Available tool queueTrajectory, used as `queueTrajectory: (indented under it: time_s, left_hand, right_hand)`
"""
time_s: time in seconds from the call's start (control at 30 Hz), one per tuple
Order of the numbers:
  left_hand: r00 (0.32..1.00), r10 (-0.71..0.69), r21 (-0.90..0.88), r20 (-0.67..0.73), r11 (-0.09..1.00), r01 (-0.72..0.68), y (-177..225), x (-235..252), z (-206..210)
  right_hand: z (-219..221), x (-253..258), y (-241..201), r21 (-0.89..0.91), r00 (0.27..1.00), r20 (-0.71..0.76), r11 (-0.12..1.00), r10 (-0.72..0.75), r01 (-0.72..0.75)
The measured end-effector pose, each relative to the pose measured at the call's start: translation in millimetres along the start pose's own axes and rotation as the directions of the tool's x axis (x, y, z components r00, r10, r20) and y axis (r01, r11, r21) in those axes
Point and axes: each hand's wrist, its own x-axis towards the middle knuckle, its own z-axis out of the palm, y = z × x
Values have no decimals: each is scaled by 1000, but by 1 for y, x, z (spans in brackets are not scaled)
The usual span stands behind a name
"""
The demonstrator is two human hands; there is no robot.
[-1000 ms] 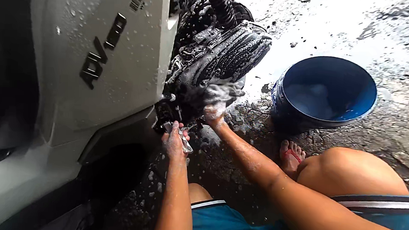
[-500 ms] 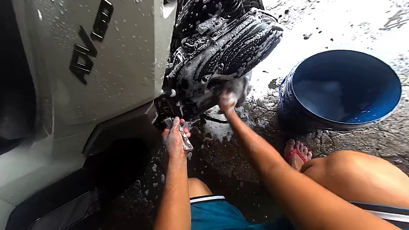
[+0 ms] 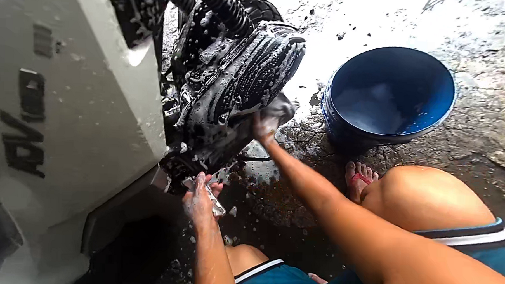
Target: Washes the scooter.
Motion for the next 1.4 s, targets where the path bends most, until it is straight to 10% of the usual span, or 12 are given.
queueTrajectory:
  time_s: [0.17,0.47,0.57,0.6,0.67,0.77,0.87,1.07,1.27,1.4]
  left_hand:
    - [1000,18,-26,-16,999,-19,0,-1,0]
    - [996,72,-26,44,997,-71,0,-3,0]
    - [994,81,-31,80,996,-78,-1,-1,-2]
    - [994,77,-35,80,997,-75,-2,-2,-2]
    - [995,76,-42,65,996,-73,-2,-3,-2]
    - [995,86,-55,53,995,-84,-1,-1,-1]
    - [995,83,-66,53,995,-79,-2,-2,0]
    - [996,67,-64,58,996,-63,-3,-2,-1]
    - [997,57,-78,48,996,-53,-3,-2,0]
    - [1000,24,-71,10,997,-23,0,1,2]
  right_hand:
    - [-28,86,27,54,998,40,997,58,-60]
    - [14,-32,-8,155,953,-153,946,-262,285]
    - [-21,1,-15,22,994,-89,997,-66,68]
    - [-78,23,-34,-56,942,270,980,198,-190]
    - [-104,65,-24,154,888,211,884,408,-442]
    - [-58,100,-7,774,835,-239,617,495,-145]
    - [-51,52,-38,892,918,-164,451,363,-19]
    - [-67,-65,-84,947,941,252,144,225,-288]
    - [-92,57,-46,792,930,-248,609,271,34]
    - [-43,12,-23,365,925,-378,923,24,125]
